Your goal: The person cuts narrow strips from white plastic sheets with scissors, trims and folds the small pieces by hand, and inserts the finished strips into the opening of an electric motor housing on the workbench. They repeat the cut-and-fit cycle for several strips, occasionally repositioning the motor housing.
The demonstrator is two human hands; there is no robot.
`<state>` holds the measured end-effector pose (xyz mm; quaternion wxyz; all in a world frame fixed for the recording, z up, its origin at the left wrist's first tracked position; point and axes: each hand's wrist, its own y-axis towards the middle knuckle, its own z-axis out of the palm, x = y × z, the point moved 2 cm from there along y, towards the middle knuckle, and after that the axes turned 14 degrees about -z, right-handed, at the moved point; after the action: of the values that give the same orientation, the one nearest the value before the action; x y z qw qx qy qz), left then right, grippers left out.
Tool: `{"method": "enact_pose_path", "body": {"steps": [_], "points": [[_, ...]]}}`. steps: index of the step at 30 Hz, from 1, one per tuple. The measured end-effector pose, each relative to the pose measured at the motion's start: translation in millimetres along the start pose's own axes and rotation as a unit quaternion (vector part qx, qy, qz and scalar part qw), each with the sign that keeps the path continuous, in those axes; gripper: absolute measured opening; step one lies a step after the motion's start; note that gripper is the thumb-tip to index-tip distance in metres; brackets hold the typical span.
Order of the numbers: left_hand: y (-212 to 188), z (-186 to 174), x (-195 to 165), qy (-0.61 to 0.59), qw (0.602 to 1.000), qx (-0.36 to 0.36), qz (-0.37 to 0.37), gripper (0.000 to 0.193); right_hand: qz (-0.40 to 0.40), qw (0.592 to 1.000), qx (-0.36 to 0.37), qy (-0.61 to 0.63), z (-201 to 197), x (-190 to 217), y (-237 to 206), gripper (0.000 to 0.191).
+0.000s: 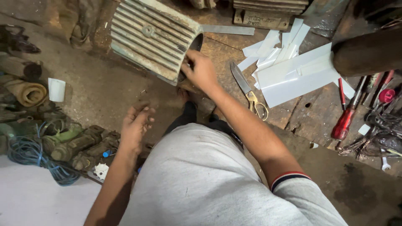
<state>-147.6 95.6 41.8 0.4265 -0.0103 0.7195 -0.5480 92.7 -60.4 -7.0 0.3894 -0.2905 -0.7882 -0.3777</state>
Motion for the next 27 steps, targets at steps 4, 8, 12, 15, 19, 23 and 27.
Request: {"method": "enact_pose_path", "body": {"steps": [4, 8, 12, 15, 19, 23, 27], "points": [[1, 5, -11, 0.043, 0.999, -0.015, 0.020, 0.033, 0.143, 0.989, 0.040, 0.001, 7, -4, 11, 0.039], [-4, 8, -19, 0.056, 0.997, 0.002, 0.051, 0.032, 0.005, 1.000, -0.019, -0.005, -8, 3, -3, 0.043], [-7, 6, -21, 0.055, 0.997, -0.015, 0.051, 0.033, -0.038, 0.999, -0.015, -0.036, -20, 2, -17, 0.028], [-6, 5, -21, 0.059, 0.997, -0.005, 0.051, 0.032, 0.013, 1.000, 0.021, -0.008, -12, -1, -9, 0.019], [-6, 1, -21, 0.079, 0.995, -0.017, 0.055, 0.032, 0.014, 0.999, 0.041, 0.001, -13, 0, -6, 0.022], [-5, -4, -24, 0.074, 0.993, -0.030, 0.083, 0.030, -0.052, 0.998, -0.021, -0.035, -27, 4, -22, 0.020], [7, -2, -32, 0.072, 0.991, -0.026, 0.113, 0.028, 0.001, 1.000, -0.016, -0.018, -8, -1, -13, 0.020]]}}
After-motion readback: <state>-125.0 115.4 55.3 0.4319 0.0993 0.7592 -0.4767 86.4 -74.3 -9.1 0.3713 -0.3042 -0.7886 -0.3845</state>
